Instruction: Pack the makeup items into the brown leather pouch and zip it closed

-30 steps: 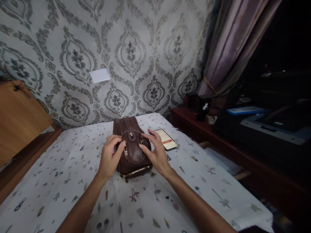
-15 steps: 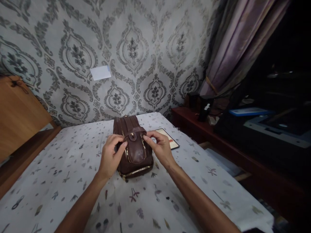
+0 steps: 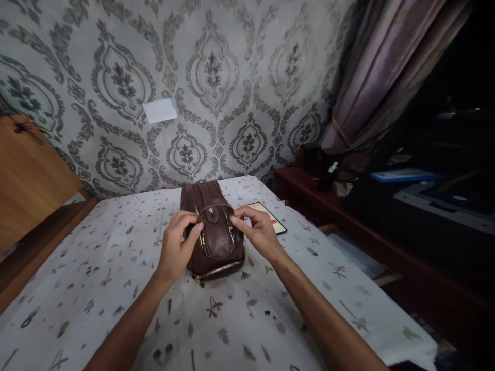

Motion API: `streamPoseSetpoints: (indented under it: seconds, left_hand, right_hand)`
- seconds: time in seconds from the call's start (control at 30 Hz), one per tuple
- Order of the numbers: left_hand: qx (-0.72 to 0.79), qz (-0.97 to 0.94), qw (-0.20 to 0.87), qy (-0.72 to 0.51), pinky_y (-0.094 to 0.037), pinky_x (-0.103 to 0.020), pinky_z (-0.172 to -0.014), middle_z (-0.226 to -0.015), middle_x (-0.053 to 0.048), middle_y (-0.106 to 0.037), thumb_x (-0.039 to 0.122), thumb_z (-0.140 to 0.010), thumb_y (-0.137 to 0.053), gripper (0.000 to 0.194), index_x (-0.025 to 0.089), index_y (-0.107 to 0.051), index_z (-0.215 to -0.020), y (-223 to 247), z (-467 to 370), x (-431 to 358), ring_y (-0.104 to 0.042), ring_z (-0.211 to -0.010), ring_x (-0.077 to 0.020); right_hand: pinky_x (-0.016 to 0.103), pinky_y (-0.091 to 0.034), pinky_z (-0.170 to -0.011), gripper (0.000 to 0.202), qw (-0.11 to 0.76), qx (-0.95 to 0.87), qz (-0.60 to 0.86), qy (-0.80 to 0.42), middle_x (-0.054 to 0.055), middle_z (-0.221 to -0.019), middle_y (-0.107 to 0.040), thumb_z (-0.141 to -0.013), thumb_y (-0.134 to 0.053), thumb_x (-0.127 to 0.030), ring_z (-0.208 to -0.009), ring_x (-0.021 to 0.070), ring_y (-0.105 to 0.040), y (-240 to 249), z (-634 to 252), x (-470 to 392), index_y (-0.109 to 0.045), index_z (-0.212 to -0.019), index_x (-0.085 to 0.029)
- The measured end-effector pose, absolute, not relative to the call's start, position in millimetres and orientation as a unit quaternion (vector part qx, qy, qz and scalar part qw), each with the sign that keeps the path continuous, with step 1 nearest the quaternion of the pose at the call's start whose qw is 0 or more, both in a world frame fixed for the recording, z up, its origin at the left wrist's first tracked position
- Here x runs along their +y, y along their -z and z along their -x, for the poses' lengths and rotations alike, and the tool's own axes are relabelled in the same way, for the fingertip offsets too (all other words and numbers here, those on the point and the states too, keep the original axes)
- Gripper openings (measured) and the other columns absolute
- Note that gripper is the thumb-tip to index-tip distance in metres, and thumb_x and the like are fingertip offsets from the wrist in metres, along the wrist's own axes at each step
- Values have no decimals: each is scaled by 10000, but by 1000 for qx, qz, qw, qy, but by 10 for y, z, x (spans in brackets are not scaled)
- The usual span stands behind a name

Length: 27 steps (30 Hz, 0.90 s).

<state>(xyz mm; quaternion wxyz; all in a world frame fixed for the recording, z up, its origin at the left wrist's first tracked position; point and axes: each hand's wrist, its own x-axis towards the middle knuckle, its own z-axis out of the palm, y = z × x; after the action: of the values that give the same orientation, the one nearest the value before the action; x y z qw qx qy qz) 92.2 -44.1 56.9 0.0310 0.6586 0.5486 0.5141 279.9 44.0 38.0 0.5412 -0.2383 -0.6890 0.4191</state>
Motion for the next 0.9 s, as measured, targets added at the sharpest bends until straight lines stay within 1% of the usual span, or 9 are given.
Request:
streamPoseSetpoints:
  seconds: [0.17,0.37,0.53,0.77,0.9]
  left_hand:
    - [550,-652,46,-520,-419,-328,-901,-948,-54,-639,292,-918,-553,157,196,-624,-815,-577,-927,-452,-573,-976,-207]
    - [560,-619,114,-539,-411,-314,-918,-983,-51,-622,318,-880,-586,174,194,-644,-773,-605,-911,-434,-578,-1001,-203]
    - [560,-606,150,-545,-413,-307,-925,-1010,-49,-618,351,-860,-605,194,196,-660,-756,-600,-895,-431,-579,-1019,-203]
    - [569,-609,161,-529,-388,-327,-992,-1088,-59,-623,412,-847,-622,228,206,-682,-771,-576,-877,-476,-576,-1089,-217]
    - [570,-620,132,-523,-401,-338,-989,-1118,-68,-628,421,-864,-604,235,207,-674,-796,-580,-912,-494,-577,-1116,-226]
  right_hand:
    - [286,-453,-706,258,534,-699,234,-415,7,-714,-580,-814,-686,-432,-695,144,-520,-389,-2801,444,-646,-742,-187]
    - [278,-442,-677,265,531,-700,238,-414,14,-736,-593,-826,-671,-451,-718,154,-532,-368,-2794,448,-649,-765,-194]
    - [284,-449,-710,253,536,-705,233,-401,13,-744,-593,-831,-666,-441,-730,156,-536,-355,-2787,457,-648,-772,-196]
    - [285,-426,-707,184,530,-716,227,-392,13,-750,-594,-860,-608,-360,-748,161,-544,-370,-2802,429,-635,-780,-196]
    - [291,-425,-742,155,532,-721,226,-383,13,-753,-587,-862,-590,-321,-773,163,-542,-376,-2815,402,-632,-782,-195]
